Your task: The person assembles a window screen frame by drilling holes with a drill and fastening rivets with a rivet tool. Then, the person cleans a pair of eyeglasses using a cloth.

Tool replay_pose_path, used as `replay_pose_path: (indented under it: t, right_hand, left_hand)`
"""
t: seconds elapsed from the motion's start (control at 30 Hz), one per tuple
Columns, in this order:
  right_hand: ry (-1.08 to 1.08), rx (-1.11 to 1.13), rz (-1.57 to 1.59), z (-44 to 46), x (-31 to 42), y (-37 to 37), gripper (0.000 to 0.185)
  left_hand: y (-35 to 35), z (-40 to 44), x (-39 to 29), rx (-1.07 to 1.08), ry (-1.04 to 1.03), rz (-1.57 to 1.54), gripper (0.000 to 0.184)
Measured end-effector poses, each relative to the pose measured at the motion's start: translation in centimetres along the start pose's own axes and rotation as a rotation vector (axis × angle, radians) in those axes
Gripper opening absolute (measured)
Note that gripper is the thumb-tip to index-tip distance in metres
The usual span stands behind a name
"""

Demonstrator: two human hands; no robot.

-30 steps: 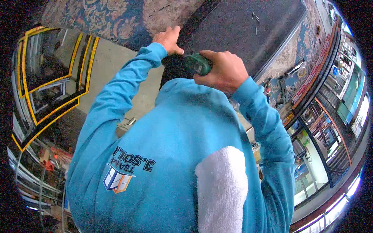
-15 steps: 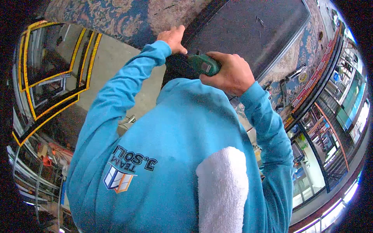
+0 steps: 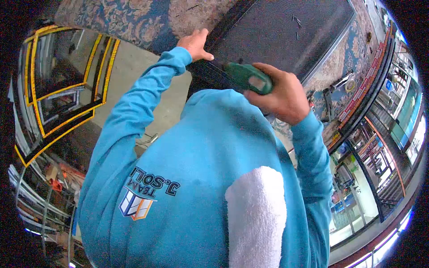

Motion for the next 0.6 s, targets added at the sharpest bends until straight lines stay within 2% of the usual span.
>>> replay_pose_path:
  t: [0.1,0.17,0.27,0.3,0.37,0.4,0.43,0.5,0.57,0.6]
  right_hand:
    - [-0.001,-0.127,0.104,-3.3,-2.2,3.0,0.062]
    - [-0.064,-0.160,0.126,-6.0,-3.3,4.6,0.062]
    - [-0.030,-0.428,0.185,-10.2,-8.5,8.3,0.062]
    - [-0.022,-0.438,0.198,-11.3,-10.1,8.7,0.062]
    - [-0.087,-0.649,0.242,-14.1,-13.3,10.4,0.061]
    - [-0.111,-0.717,0.236,-15.5,-14.8,11.0,0.062]
    - [-0.110,-0.725,0.252,-16.7,-16.8,11.2,0.062]
    - [-0.139,-0.876,0.386,-19.5,-21.0,12.0,0.061]
    - [-0.119,-0.937,0.434,-21.4,-22.9,11.8,0.058]
    - [-0.100,-1.001,0.406,-22.5,-24.1,12.1,0.056]
  left_hand:
    - [-1.1,0.1,0.4,-0.049,-0.050,-0.032,0.082]
    - [-1.4,-0.3,0.5,-0.109,-0.004,-0.119,0.086]
    - [-1.7,-1.8,-0.2,-0.198,0.014,-0.021,0.087]
    - [-1.8,-2.0,-0.7,-0.202,0.008,-0.005,0.087]
    - [-1.7,-2.4,-0.9,-0.178,0.119,-0.045,0.086]
    - [-1.4,-2.7,-1.1,-0.161,0.176,-0.084,0.081]
    - [-1.5,-2.5,-1.2,-0.162,0.170,-0.067,0.081]
    - [-2.3,-2.1,-0.6,-0.197,0.129,-0.091,0.079]
    - [-2.3,-2.4,0.3,-0.327,0.028,-0.239,0.061]
    - [-5.1,-1.2,2.7,-0.310,0.019,-0.352,0.055]
Point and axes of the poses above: each hand's wrist, its own z-axis towards the middle knuckle, its own y-axis out of the back of the hand, x = y × z, the point moved 7 cm from there along z, towards the middle knuckle, and after that the axes turned 15 degrees about z, right-handed, at the moved point
